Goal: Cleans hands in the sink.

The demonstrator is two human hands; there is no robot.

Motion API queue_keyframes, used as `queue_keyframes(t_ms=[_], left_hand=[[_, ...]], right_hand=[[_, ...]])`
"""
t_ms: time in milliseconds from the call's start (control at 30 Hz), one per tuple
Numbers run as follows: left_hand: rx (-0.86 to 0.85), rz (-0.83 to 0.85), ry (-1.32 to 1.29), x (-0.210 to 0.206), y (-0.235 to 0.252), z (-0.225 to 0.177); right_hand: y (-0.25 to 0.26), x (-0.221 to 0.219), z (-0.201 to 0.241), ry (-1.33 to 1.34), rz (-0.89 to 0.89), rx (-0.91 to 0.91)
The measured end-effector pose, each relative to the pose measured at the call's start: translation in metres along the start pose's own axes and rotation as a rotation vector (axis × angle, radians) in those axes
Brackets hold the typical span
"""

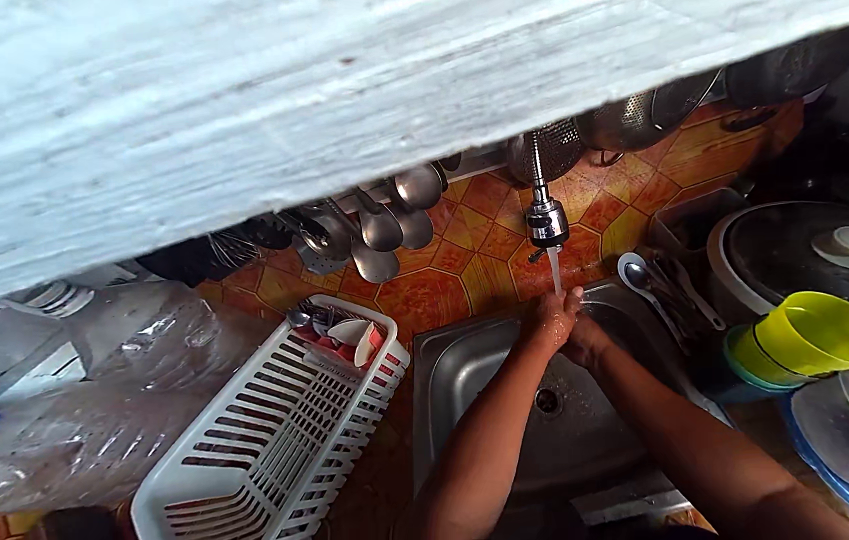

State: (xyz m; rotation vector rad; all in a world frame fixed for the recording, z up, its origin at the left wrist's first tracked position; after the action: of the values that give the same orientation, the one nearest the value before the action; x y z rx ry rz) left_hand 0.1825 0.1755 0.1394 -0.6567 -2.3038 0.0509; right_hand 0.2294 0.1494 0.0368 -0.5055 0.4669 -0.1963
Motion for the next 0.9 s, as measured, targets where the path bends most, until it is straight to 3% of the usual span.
queue_keyframes(t_ms=[167,267,400,500,600,700,900], left_hand=[[-0.024,-0.104,-0.107,0.034,-0.018,0.067],[0.197,-0.107,-0.059,0.049,-0.033,0.147],[0.425,-0.098,0.126,0.024,-0.071,0.234],[0.478,-0.050,0.227,-0.008,-0.090,0.267],[0.491,0.034,0.315,-0.039,-0.094,0.281],[0.558,0.088,0.292,-0.065,-0.097,0.273],[0.305,0.268,-0.030,-0.123,-0.090,0.204]], right_hand=[[0.000,-0.017,0.017,0.247,-0.014,-0.036],[-0.003,-0.023,0.023,0.333,-0.028,-0.080],[0.000,-0.043,0.013,0.038,-0.135,-0.077],[-0.009,-0.084,0.008,-0.283,0.138,-0.097],[-0.022,-0.098,0.022,-0.346,0.242,-0.006],[-0.017,-0.071,0.026,-0.167,0.161,-0.026],[-0.008,-0.008,0.014,0.327,0.020,-0.090]])
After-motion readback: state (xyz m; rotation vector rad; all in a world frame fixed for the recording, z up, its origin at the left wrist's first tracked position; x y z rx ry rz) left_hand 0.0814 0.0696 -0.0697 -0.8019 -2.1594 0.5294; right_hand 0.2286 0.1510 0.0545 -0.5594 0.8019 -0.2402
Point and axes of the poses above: each hand's wrist, its own y-axis towards the middle knuckle, its own x-axis out of the back of the hand, z = x × y, the point moved 8 cm from there along y, towards the middle knuckle, and after that the axes turned 9 degrees about -y, right-handed, at the moved point
